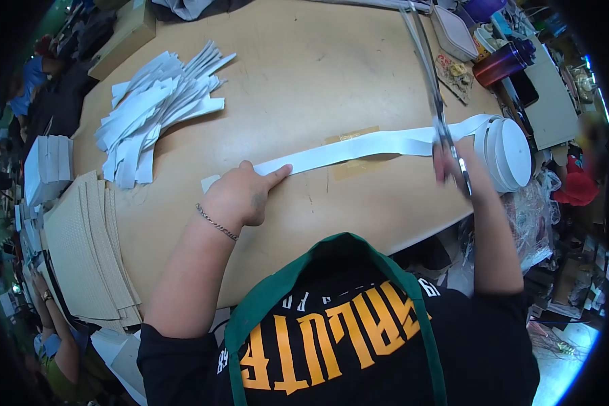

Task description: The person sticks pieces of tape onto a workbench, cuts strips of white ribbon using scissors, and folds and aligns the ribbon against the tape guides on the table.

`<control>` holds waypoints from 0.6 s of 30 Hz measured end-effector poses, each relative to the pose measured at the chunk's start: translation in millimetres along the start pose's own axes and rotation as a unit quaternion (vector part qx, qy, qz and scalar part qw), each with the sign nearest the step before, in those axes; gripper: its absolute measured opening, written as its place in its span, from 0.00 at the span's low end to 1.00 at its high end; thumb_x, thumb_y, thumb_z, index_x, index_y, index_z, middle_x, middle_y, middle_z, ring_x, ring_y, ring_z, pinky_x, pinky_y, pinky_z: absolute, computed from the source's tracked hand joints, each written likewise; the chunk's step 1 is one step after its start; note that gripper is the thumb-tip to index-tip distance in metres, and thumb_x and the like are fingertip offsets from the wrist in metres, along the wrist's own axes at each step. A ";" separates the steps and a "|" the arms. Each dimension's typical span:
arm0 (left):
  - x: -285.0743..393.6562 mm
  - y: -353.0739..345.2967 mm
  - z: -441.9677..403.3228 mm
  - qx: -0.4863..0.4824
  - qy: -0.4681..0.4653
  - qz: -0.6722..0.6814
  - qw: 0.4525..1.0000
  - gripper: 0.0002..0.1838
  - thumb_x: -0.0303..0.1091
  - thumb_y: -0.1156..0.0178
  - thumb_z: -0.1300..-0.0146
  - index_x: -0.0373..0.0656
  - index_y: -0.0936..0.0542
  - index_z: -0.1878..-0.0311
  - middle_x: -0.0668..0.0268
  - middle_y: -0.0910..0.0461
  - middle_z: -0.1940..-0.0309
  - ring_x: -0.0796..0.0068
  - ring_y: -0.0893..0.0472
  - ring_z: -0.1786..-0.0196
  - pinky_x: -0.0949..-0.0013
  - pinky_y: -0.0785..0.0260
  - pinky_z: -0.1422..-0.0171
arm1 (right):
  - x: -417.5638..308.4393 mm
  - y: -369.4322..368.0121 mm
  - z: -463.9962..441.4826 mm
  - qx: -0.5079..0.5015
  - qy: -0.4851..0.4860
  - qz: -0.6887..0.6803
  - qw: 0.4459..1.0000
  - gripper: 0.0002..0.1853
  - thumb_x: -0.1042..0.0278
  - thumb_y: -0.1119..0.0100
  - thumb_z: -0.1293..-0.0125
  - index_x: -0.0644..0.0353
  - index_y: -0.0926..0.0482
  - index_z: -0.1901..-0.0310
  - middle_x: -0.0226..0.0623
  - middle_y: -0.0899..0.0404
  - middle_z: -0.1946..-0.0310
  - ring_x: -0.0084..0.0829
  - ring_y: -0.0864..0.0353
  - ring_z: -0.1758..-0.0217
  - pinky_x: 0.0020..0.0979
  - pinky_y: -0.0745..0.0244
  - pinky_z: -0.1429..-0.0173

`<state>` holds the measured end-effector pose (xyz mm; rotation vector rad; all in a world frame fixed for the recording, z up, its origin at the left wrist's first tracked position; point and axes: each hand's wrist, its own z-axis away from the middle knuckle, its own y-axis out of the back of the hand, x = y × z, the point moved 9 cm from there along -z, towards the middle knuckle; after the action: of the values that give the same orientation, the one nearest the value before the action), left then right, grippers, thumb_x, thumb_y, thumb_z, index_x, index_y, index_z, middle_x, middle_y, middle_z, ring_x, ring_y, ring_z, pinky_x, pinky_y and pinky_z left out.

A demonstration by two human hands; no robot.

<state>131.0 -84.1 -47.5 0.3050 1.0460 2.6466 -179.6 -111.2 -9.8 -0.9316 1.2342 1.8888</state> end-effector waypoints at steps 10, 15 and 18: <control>4.1 -4.5 -7.0 -0.019 -0.046 -0.035 0.998 0.47 0.22 0.45 0.54 0.61 0.48 0.28 0.50 0.23 0.66 0.55 0.21 0.62 0.63 0.28 0.55 | 45.1 -135.8 157.3 -0.167 -0.190 -0.132 0.958 0.23 0.44 0.39 0.40 0.61 0.27 0.70 0.23 0.30 0.78 0.17 0.34 0.72 0.21 0.36 0.65; 4.1 -5.3 -7.1 -0.035 -0.046 -0.046 0.997 0.48 0.22 0.44 0.55 0.60 0.49 0.28 0.50 0.23 0.65 0.55 0.21 0.62 0.63 0.28 0.55 | 56.6 -148.4 155.3 -0.172 -0.240 -0.158 0.942 0.28 0.36 0.45 0.40 0.60 0.26 0.71 0.27 0.28 0.81 0.18 0.30 0.77 0.22 0.35 0.70; 3.6 -6.3 -8.4 -0.028 -0.047 -0.045 0.997 0.49 0.22 0.43 0.56 0.60 0.49 0.28 0.50 0.23 0.65 0.55 0.21 0.62 0.63 0.28 0.54 | 57.7 -151.0 147.6 -0.158 -0.239 -0.154 0.945 0.29 0.33 0.46 0.41 0.59 0.26 0.72 0.28 0.29 0.83 0.20 0.29 0.80 0.22 0.34 0.73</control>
<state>126.3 -83.8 -57.6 0.3595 0.9322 2.5497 -110.9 83.5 -82.7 -0.7089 0.4771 1.9293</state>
